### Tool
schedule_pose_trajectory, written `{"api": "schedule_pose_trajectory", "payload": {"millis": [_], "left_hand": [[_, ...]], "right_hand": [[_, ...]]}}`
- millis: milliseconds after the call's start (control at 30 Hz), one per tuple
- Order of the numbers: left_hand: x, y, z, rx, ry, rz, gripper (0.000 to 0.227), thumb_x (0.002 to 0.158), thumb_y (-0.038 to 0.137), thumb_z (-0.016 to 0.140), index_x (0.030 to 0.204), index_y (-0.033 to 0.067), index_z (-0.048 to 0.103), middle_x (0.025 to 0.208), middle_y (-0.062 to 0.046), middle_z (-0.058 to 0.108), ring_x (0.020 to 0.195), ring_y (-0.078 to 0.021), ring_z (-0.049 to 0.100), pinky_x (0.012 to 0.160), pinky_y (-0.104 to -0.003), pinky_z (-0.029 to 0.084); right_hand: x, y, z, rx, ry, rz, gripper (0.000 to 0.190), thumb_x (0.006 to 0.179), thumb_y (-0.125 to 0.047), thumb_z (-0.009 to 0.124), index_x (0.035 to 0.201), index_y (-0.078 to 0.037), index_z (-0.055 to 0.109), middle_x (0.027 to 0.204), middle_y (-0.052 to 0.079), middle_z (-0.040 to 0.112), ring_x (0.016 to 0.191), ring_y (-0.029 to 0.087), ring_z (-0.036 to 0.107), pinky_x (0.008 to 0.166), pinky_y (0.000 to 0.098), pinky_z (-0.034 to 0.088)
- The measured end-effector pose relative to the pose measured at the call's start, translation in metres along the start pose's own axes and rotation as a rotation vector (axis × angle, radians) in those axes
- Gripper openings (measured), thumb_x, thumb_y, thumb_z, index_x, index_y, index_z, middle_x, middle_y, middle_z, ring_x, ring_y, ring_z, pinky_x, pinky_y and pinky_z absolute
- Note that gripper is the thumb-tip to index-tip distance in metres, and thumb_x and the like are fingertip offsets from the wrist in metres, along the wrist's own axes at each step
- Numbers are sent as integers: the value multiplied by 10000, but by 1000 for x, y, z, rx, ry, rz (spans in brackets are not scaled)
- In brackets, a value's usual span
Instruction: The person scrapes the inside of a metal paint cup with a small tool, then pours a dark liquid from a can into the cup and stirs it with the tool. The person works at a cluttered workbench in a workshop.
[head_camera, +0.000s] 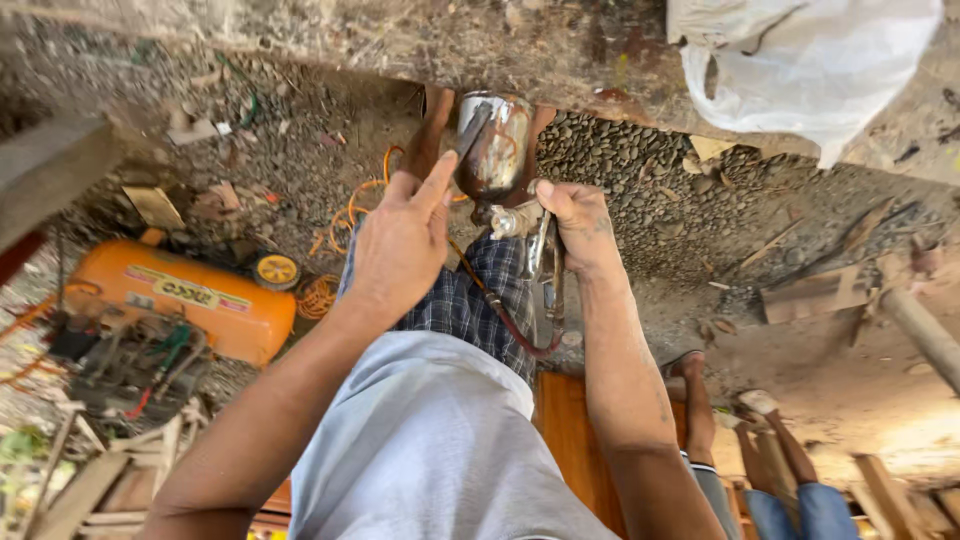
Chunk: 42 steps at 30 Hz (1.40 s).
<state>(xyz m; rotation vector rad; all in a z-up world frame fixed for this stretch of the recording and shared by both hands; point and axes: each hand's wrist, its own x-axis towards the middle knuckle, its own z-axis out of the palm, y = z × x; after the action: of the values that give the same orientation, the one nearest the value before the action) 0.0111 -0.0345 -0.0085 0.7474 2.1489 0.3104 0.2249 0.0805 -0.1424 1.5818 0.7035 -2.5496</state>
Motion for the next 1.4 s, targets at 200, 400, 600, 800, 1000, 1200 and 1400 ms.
{"api": "schedule_pose_trajectory", "payload": {"millis": [200, 400, 600, 800, 1000, 1200, 1400], "left_hand": [[-2, 15, 28, -93, -11, -207, 438, 1039, 225, 574, 1474, 186, 548, 987, -221, 611, 756, -442, 654, 668, -563, 519], [-6, 28, 30, -389, 170, -136, 483, 1053, 147, 580, 1525, 91, 492, 951, -251, 600, 860, -454, 638, 788, -528, 524], [-14, 28, 26, -261, 0, -188, 470, 1049, 135, 569, 1502, 46, 481, 1018, -289, 608, 865, -479, 648, 795, -552, 522], [-4, 30, 48, -678, 93, -297, 465, 1064, 144, 527, 1523, 83, 481, 983, -251, 669, 822, -431, 682, 790, -490, 571], [-12, 22, 46, -220, 97, -149, 514, 1014, 125, 567, 1516, 54, 477, 1060, -299, 619, 816, -467, 656, 732, -524, 533], [-2, 13, 49, -1414, -20, -588, 520, 1085, 188, 531, 1597, 103, 489, 910, -286, 567, 648, -561, 493, 570, -575, 410], [21, 39, -20, -251, 261, 179, 468, 1080, 263, 626, 1492, 69, 518, 1055, -150, 669, 854, -371, 676, 715, -467, 548]], "right_hand": [[-1, 1, -9, 34, 5, -14, 381, 855, -323, 882, 854, 23, 724, 778, 75, 718, 628, 139, 630, 620, 282, 529], [-2, -1, -8, -31, 39, -40, 401, 834, -359, 889, 859, 3, 719, 800, 69, 729, 659, 138, 658, 659, 277, 558], [0, 6, -17, -74, 0, -27, 409, 846, -387, 869, 803, -19, 697, 736, 43, 689, 590, 113, 585, 573, 271, 493], [1, 8, -17, -108, -20, -51, 436, 884, -374, 873, 764, -11, 662, 724, 22, 648, 598, 98, 526, 564, 263, 439], [5, -1, -12, -111, -31, -44, 403, 829, -380, 858, 810, 1, 730, 735, 33, 697, 607, 101, 583, 590, 259, 502], [7, 5, -16, -137, -19, -54, 442, 859, -375, 888, 749, -3, 675, 701, 28, 649, 583, 94, 537, 555, 262, 452], [7, 0, -41, -187, -229, -225, 471, 898, -473, 846, 747, -66, 664, 687, 30, 690, 582, 147, 618, 687, 307, 547]]}}
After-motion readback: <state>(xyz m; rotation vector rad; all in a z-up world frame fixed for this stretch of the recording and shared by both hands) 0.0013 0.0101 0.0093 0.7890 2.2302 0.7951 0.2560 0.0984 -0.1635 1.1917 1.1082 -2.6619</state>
